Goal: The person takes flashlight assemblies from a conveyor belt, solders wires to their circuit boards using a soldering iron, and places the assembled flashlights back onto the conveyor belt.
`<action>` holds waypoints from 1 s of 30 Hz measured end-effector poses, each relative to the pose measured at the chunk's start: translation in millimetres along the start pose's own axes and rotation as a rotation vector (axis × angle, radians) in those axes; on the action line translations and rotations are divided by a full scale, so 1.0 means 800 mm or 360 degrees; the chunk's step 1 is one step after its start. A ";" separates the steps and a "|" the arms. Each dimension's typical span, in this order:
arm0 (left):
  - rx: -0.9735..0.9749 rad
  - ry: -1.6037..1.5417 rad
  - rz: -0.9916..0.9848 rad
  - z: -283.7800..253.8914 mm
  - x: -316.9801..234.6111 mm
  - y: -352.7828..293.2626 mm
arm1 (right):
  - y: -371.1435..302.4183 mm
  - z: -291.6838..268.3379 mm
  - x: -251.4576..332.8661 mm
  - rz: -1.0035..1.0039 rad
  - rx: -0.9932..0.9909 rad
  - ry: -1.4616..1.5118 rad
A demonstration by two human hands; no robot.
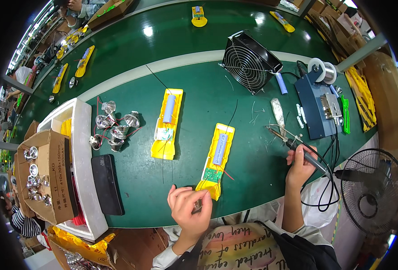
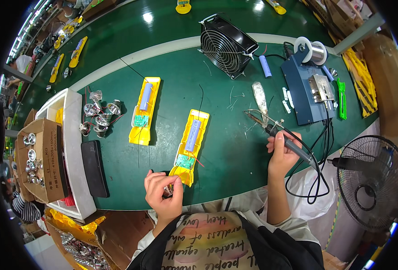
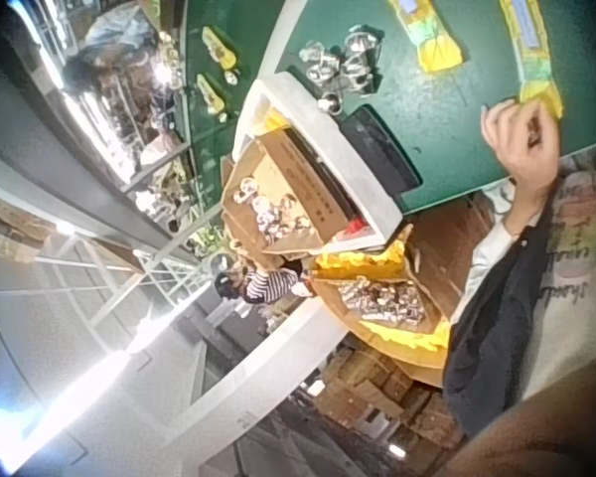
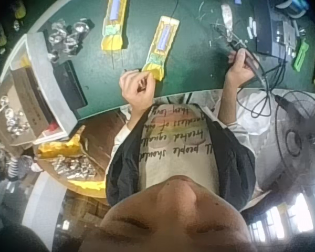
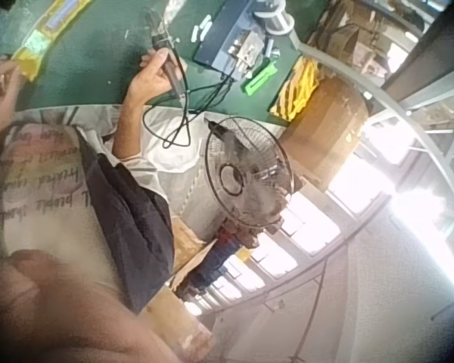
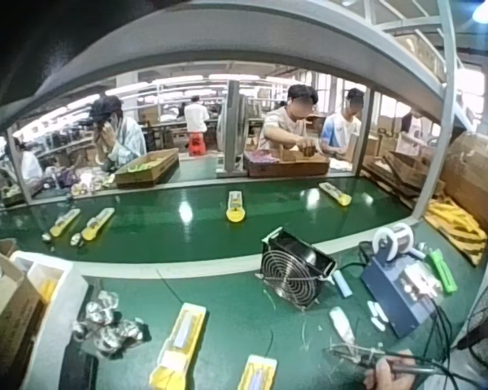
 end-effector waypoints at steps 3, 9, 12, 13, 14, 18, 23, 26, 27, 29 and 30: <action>-0.0006 -0.0019 0.0004 0.000 -0.001 0.000 | -0.003 -0.009 -0.001 0.0046 -0.0125 0.0190; -0.0004 -0.0034 0.0010 -0.001 0.000 0.001 | 0.000 -0.024 0.001 0.0104 -0.0124 0.0166; 0.0009 -0.0026 0.0020 -0.001 0.001 -0.001 | 0.004 -0.036 0.005 0.0037 -0.0142 0.0006; 0.0022 -0.0024 0.0023 -0.001 0.002 -0.002 | 0.004 -0.042 0.005 0.0020 -0.0158 -0.0074; 0.0018 -0.0028 0.0018 -0.001 0.002 -0.003 | 0.005 -0.048 0.006 0.0002 -0.0176 -0.0155; -0.0021 -0.0082 -0.0050 -0.001 0.007 -0.004 | 0.002 -0.072 0.017 -0.0081 -0.0282 -0.0264; -0.0016 -0.0047 -0.0054 0.000 0.010 -0.004 | -0.009 -0.088 0.034 -0.0116 -0.0332 -0.0331; -0.0034 -0.0036 -0.0048 -0.003 0.008 -0.003 | -0.019 -0.088 0.048 -0.0109 -0.0414 -0.0095; -0.0061 -0.0048 -0.0042 -0.005 0.007 -0.003 | -0.022 -0.081 0.056 -0.0108 -0.0314 -0.0037; -0.0085 -0.0061 -0.0043 -0.003 0.007 -0.003 | -0.035 -0.071 0.066 -0.0089 -0.0238 0.0116; -0.0098 -0.0062 -0.0042 -0.003 0.006 -0.003 | -0.043 -0.061 0.072 -0.0071 -0.0168 0.0274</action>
Point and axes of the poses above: each hand's wrist, its own y-axis towards the middle knuckle, its own z-axis out of the palm, x = y × z, the point moved 7 cm from there along y, towards the middle knuckle, and after that the axes turned 2 degrees about -y, right-handed, at the moved point
